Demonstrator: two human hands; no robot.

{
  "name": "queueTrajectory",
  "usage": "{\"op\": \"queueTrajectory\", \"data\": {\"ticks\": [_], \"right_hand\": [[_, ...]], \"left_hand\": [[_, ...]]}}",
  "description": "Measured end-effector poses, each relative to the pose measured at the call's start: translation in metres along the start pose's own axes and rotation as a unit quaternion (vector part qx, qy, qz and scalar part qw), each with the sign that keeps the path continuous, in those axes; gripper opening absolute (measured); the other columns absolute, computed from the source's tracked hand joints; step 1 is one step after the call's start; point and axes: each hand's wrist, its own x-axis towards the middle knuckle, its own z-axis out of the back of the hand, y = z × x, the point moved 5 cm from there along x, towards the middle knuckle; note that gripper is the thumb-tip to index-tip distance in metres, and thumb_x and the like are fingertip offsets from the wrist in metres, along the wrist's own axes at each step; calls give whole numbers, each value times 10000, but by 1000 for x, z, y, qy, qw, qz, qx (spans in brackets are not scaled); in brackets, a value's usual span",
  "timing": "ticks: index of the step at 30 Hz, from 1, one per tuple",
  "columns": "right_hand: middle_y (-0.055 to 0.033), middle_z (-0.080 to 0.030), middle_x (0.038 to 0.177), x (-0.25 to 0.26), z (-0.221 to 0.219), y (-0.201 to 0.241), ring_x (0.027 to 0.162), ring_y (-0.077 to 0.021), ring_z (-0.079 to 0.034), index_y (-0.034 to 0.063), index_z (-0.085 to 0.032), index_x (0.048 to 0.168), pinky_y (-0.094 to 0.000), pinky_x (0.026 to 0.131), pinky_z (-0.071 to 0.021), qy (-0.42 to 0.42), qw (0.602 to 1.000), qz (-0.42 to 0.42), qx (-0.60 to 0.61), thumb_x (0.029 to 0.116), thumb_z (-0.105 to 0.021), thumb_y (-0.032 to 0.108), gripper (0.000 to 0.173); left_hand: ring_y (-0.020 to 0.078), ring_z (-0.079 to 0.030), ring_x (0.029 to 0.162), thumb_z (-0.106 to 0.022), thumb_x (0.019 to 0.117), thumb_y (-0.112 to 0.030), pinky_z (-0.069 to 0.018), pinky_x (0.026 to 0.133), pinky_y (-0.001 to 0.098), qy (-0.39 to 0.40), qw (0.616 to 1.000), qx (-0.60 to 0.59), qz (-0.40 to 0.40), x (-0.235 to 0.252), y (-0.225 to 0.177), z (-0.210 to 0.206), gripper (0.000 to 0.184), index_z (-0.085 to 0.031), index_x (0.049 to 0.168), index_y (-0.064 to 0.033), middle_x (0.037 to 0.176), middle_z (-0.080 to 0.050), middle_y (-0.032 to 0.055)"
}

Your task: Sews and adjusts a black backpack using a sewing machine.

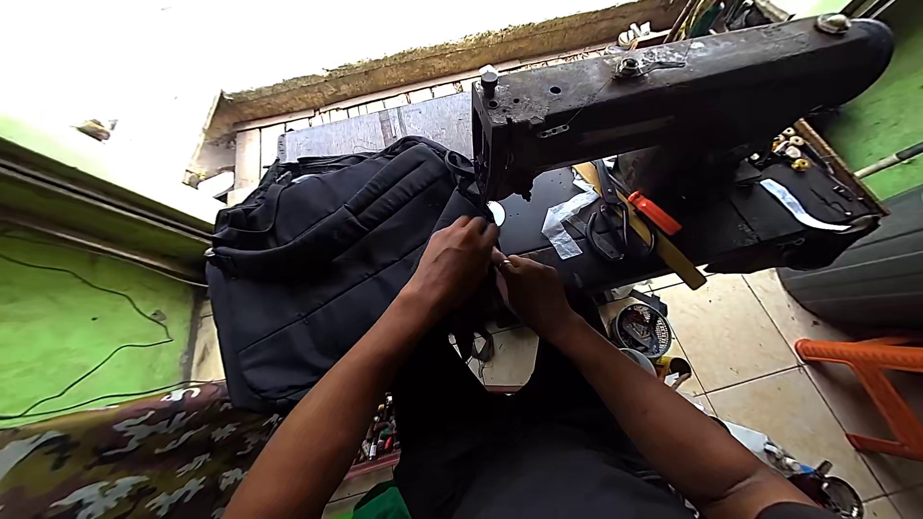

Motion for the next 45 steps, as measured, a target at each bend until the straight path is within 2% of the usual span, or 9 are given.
{"op": "queueTrajectory", "data": {"ticks": [3, 8, 12, 16, 23, 28, 34, 38, 45], "right_hand": [[-162, -675, 773, 0, 2, 3, 698, -321, -702, -14, -760, 966, -452, 570, -562, -5, 1000, 5, 4, 914, -673, 48, 119], [-142, -685, 777, 2, -1, 3, 665, -292, -693, 27, -725, 1263, -409, 546, -549, 2, 999, 18, -36, 953, -616, 65, 331], [-147, -692, 798, 2, -2, 3, 672, -294, -694, 34, -706, 1303, -416, 556, -554, 23, 999, 17, -40, 962, -606, 59, 356], [-148, -694, 783, 1, -3, 2, 663, -297, -697, 38, -718, 1286, -417, 547, -551, 8, 999, 21, -35, 957, -617, 63, 345], [-153, -693, 760, 3, 2, -1, 692, -337, -712, 25, -684, 1314, -475, 598, -566, 23, 999, -29, 9, 1004, -544, 111, 351], [-154, -690, 789, 11, 9, -13, 813, -367, -695, 58, -338, 1603, -531, 778, -541, 160, 976, -127, 79, 1049, -511, 228, 604], [-167, -706, 844, 15, 9, -10, 878, -371, -694, 73, -399, 1581, -540, 827, -529, 195, 967, -139, 92, 1056, -502, 238, 560], [-172, -697, 874, 17, 10, -6, 907, -368, -680, 91, -384, 1590, -536, 853, -516, 222, 957, -157, 100, 1066, -492, 236, 555], [-185, -701, 882, 18, 9, -6, 902, -370, -677, 83, -400, 1583, -546, 869, -512, 215, 956, -148, 135, 1073, -467, 224, 533]], "left_hand": [[317, -653, 1214, -552, 990, -17, -497, 1052, 453, 1, 988, 80, -134, 16, 7, -21, 243, -734, 1146, -59, 1176, -733, 122], [291, -674, 968, -540, 1025, -131, -466, 874, 475, -25, 982, 171, -81, 7, 29, -32, 207, -726, 1095, -74, 937, -701, 111], [317, -635, 1049, -537, 1049, -204, -449, 858, 477, -55, 980, 182, -51, -4, 37, -30, 230, -713, 1011, -62, 1058, -680, 133], [285, -451, 1465, -497, 1043, -92, -304, 1199, 573, -19, 989, 124, -84, -6, 40, -35, 229, -719, 1080, -50, 1456, -611, 66], [321, -551, 1368, -524, 1037, -106, -331, 1180, 618, 5, 993, 93, -77, -4, 37, -34, 245, -730, 1163, -148, 1241, -709, 89], [345, -485, 1425, -577, 990, -118, -261, 1222, 627, -22, 995, 74, -62, -20, 32, -39, 287, -752, 1215, -150, 1344, -671, 96], [281, -600, 958, -583, 928, -395, -400, 899, 491, 17, 991, 127, -26, -25, 10, -32, 446, -739, 1243, -121, 1009, -681, 77], [245, -651, 719, -629, 941, -159, -473, 724, 409, 129, 984, 122, 26, -17, 1, -33, 369, -698, 1283, -40, 861, -703, 97], [265, -662, 742, -600, 960, -168, -483, 721, 432, 118, 992, 53, 17, -11, 1, -36, 274, -742, 1136, -15, 852, -691, 120]]}}
